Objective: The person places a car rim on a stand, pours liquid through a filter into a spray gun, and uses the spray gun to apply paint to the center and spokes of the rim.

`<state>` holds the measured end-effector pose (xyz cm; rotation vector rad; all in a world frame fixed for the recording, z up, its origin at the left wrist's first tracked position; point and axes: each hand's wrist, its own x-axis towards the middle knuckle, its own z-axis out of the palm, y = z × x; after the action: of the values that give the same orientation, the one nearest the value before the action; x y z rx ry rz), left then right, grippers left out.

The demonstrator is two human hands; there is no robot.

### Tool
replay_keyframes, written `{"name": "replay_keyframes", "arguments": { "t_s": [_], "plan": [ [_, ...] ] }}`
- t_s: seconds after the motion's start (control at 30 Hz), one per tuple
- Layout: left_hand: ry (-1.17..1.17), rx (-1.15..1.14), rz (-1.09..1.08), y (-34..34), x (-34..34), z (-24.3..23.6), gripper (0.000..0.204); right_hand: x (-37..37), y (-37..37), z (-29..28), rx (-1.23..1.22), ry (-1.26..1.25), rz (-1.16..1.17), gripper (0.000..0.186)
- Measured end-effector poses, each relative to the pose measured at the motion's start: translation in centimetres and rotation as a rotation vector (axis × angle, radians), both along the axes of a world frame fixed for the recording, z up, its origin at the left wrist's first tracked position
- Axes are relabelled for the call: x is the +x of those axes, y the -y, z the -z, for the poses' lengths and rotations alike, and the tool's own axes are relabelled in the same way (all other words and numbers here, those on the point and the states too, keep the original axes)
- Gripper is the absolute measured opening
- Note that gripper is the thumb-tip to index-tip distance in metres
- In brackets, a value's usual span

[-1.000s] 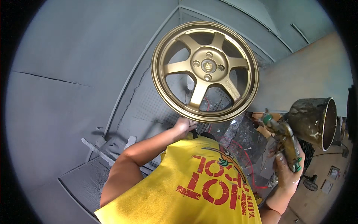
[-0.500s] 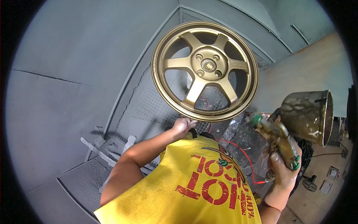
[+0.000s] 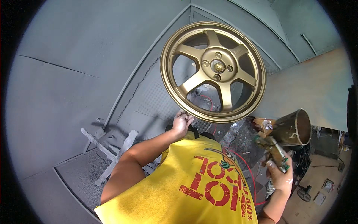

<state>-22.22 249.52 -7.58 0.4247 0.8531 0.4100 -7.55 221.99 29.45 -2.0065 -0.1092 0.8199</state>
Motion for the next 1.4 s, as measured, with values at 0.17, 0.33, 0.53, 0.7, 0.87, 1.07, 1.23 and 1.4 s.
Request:
{"name": "replay_keyframes", "arguments": {
  "t_s": [0.17, 0.33, 0.53, 0.7, 0.87, 1.07, 1.23, 1.4],
  "plan": [
    [-0.083, 0.027, 0.099, 0.1, 0.1, 0.4, 0.041, -0.4, -3.5, -0.4, 0.180, -0.174, -0.244, 0.051],
    [-0.082, -0.001, 0.175, 1.4, 0.5, 1.1, 0.038, -0.3, -6.8, -0.9, 0.349, -0.025, -0.236, 0.039],
    [-0.088, -0.073, 0.295, 2.8, 0.9, 0.1, 0.033, 1.1, -6.7, -0.4, 0.321, 0.359, -0.055, 0.047],
    [-0.035, -0.020, 0.389, 2.0, 1.0, 1.2, 0.017, 2.3, -5.0, -0.3, 0.223, 0.397, 0.099, 0.047],
    [-0.088, 0.021, 0.486, 0.9, 2.0, -3.5, 0.028, 2.4, -2.6, -1.1, 0.126, 0.304, 0.095, 0.052],
    [-0.231, 0.070, 0.596, -4.5, 0.5, -0.8, 0.030, 3.1, -2.1, -0.7, 0.048, 0.315, 0.111, 0.049],
    [-0.327, 0.197, 0.659, -11.8, -2.0, 2.3, 0.017, 3.3, -3.3, -1.6, 0.105, 0.355, 0.175, 0.042],
    [-0.525, 0.577, 0.594, -16.7, -0.2, -2.0, 0.014, 3.2, -3.5, -1.9, 0.155, 0.386, 0.224, 0.041]
  ]
}}
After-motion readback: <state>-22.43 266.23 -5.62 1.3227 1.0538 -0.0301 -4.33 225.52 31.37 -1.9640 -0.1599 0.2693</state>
